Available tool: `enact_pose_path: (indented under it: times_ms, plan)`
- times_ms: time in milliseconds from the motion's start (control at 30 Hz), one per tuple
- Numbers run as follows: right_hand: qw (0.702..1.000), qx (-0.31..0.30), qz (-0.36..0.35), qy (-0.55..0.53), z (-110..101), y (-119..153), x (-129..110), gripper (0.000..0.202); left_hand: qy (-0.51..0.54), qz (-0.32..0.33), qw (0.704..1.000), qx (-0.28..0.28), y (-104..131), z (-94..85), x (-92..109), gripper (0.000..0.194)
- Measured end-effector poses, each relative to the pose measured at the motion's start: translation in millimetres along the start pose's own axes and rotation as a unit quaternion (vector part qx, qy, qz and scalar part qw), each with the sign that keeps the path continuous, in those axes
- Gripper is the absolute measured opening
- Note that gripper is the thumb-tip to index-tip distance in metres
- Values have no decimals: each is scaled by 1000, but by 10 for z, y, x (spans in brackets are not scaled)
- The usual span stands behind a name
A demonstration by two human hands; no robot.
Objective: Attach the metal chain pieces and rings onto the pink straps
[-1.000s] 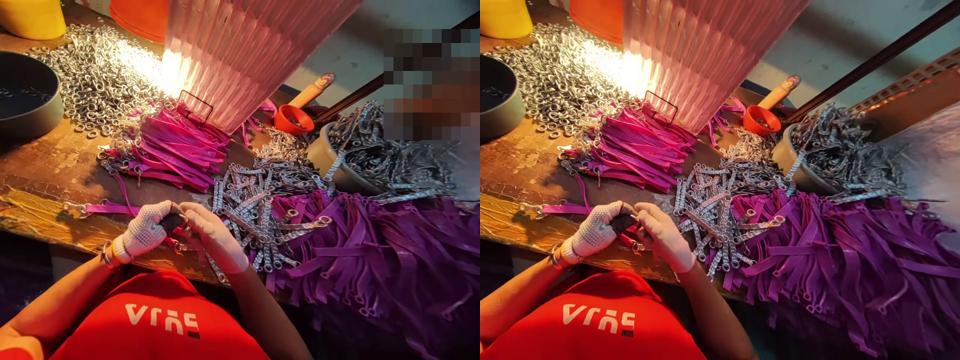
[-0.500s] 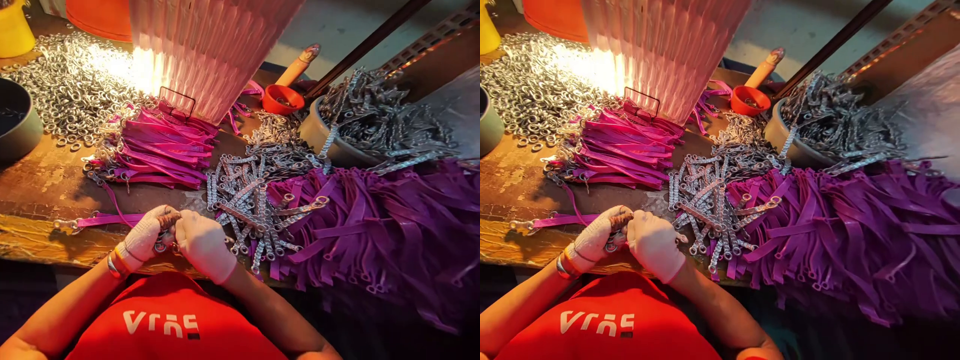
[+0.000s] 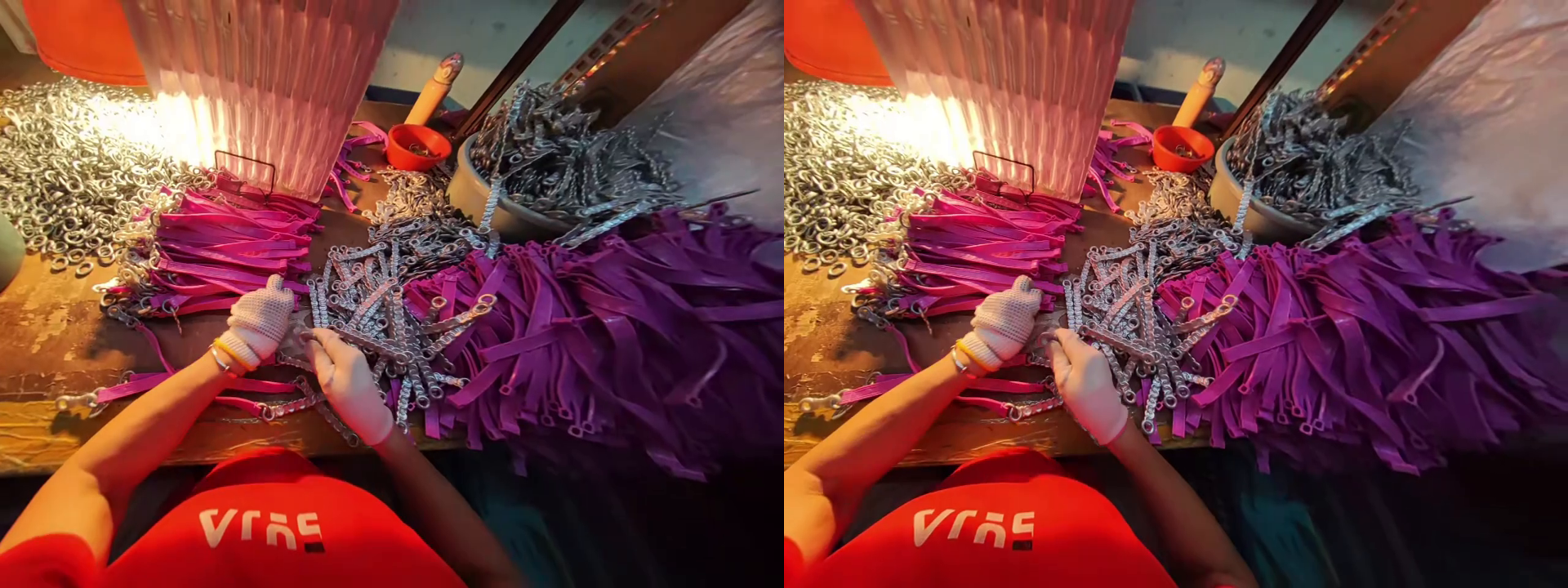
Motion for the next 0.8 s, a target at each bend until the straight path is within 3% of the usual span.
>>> enact_pose_path:
  times_ms: [100, 233, 300, 367, 467, 567, 633, 700, 800]
  plan:
    - [998, -27, -56, 14, 99, -27, -97, 32, 150, 63, 986, -23, 251, -110, -120, 24]
    - [985, -46, -145, 78, 252, -31, -283, 34, 423, -63, 898, -101, 727, -135, -485, 25]
    - [975, -71, -163, 136, 356, -23, -381, 32, 483, -114, 862, -106, 929, -134, -583, 32]
    - [958, -103, -168, 208, 456, -5, -472, 30, 503, -127, 849, -96, 1065, -141, -620, 35]
    - [919, -154, -172, 320, 575, 47, -570, 28, 459, -113, 875, -103, 1185, -112, -625, 35]
    - [882, -188, -183, 392, 658, 112, -590, 28, 335, -46, 935, -106, 1236, -93, -596, 24]
    - [873, -194, -184, 408, 698, 146, -564, 28, 246, 4, 965, -89, 1252, -96, -577, 15]
    - [876, -187, -174, 409, 721, 169, -528, 26, 205, 28, 975, -85, 1270, -85, -576, 16]
    - [886, -178, -155, 399, 738, 198, -506, 23, 242, 9, 966, -91, 1300, -77, -618, 21]
Point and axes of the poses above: each hand's wrist, its own y-axis away from the middle knuckle, its own z-axis out of the palm, x = y × z, the point moved 7 cm from there along -y, towards the middle knuckle
